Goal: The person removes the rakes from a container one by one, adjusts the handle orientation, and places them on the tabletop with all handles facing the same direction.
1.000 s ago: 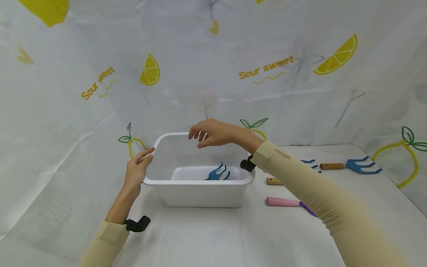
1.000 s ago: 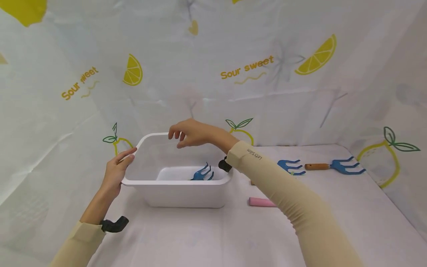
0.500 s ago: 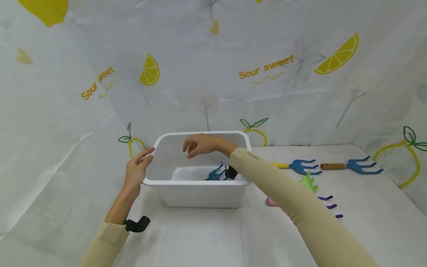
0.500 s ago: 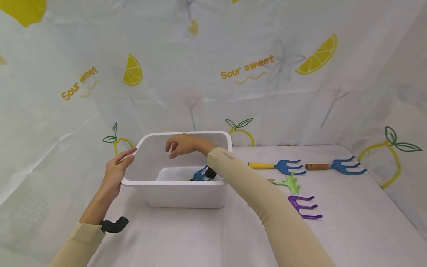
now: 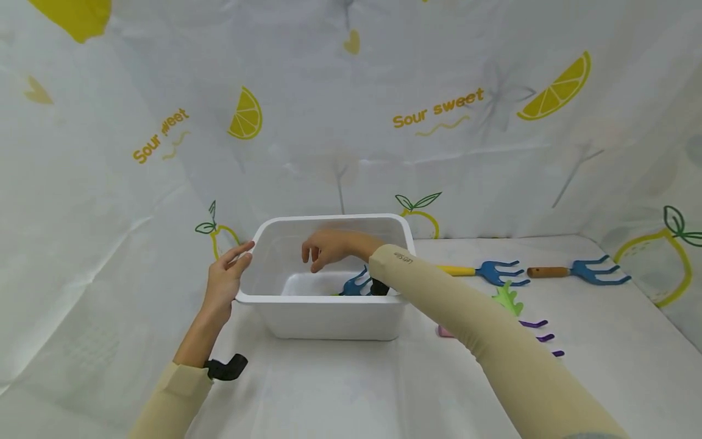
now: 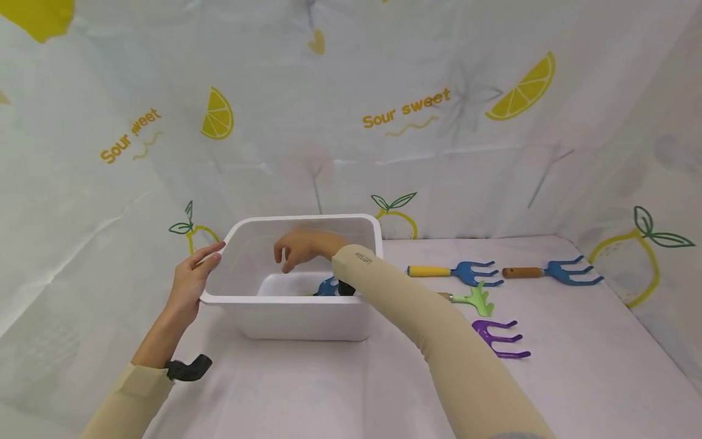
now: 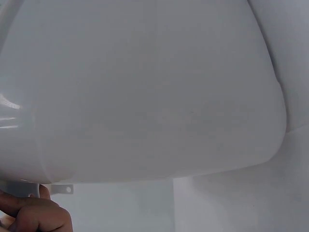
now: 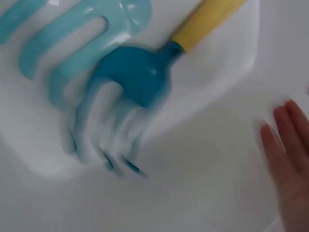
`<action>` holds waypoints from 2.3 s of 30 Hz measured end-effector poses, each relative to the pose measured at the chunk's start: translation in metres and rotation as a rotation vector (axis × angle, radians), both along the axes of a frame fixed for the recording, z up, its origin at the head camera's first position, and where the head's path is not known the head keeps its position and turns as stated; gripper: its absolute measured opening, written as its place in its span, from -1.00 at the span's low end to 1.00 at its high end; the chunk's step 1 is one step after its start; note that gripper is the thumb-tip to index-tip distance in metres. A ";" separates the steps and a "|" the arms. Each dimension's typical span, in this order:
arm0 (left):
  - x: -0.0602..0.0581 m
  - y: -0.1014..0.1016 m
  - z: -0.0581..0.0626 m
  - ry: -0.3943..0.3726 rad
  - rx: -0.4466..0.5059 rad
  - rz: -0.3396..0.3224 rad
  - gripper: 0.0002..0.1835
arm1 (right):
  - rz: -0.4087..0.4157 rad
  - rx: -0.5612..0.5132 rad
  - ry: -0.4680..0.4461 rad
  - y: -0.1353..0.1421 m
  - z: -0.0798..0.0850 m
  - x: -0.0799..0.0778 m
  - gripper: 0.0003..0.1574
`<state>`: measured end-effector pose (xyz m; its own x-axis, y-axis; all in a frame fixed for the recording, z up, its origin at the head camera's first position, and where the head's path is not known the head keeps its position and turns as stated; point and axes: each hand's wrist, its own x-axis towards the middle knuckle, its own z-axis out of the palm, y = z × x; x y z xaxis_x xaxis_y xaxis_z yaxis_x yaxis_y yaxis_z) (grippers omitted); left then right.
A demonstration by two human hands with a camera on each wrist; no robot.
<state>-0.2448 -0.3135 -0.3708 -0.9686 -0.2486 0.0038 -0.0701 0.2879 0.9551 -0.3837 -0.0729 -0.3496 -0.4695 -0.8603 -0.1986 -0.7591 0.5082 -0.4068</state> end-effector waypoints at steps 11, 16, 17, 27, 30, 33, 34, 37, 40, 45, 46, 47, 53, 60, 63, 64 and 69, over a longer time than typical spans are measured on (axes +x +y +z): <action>-0.002 -0.001 0.000 0.003 -0.011 0.007 -0.49 | 0.044 0.028 -0.001 -0.006 -0.013 -0.004 -0.60; -0.002 -0.001 0.000 0.002 -0.008 0.010 -0.49 | 0.020 0.025 -0.089 -0.003 -0.015 -0.004 -0.57; -0.003 -0.001 0.000 0.003 -0.008 0.009 -0.49 | 0.019 0.028 -0.114 -0.003 -0.016 -0.004 -0.56; -0.004 -0.001 0.000 0.006 -0.014 0.015 -0.50 | 0.036 0.095 -0.215 -0.007 -0.036 -0.003 -0.43; -0.002 -0.001 -0.001 -0.002 -0.009 0.010 -0.50 | 0.044 0.150 -0.227 -0.008 -0.044 -0.003 -0.43; -0.001 -0.001 -0.002 -0.008 -0.001 0.004 -0.51 | 0.041 0.193 -0.244 -0.008 -0.049 -0.002 -0.46; 0.000 -0.001 -0.002 -0.008 0.001 0.001 -0.50 | 0.042 0.204 -0.245 -0.008 -0.050 -0.002 -0.46; 0.000 -0.001 -0.001 -0.001 -0.008 0.003 -0.50 | 0.042 0.209 -0.252 -0.008 -0.051 -0.001 -0.46; -0.001 -0.001 0.000 0.005 -0.016 0.007 -0.50 | 0.048 0.229 -0.255 -0.007 -0.049 0.004 -0.51; -0.001 0.000 0.001 0.003 -0.019 0.003 -0.50 | 0.030 0.288 -0.274 -0.006 -0.051 0.009 -0.61; 0.000 0.000 0.001 0.003 -0.017 0.002 -0.51 | 0.025 0.293 -0.271 -0.006 -0.054 0.009 -0.63; 0.000 0.000 0.001 0.002 -0.016 0.003 -0.50 | 0.018 0.299 -0.271 -0.006 -0.055 0.009 -0.64; 0.001 -0.001 0.001 0.001 -0.009 0.004 -0.50 | 0.020 0.338 -0.163 -0.009 -0.058 0.015 -0.69; 0.001 -0.001 0.001 0.007 -0.013 0.000 -0.50 | 0.093 0.356 -0.022 -0.013 -0.059 0.018 -0.60; 0.001 -0.002 0.001 0.009 -0.010 -0.002 -0.50 | 0.094 0.355 -0.047 -0.013 -0.059 0.017 -0.60; 0.001 -0.002 0.001 0.009 -0.008 -0.003 -0.50 | 0.090 0.356 -0.058 -0.012 -0.058 0.017 -0.60; 0.001 -0.001 0.000 0.010 -0.007 -0.004 -0.50 | 0.092 0.339 -0.087 -0.010 -0.055 0.018 -0.60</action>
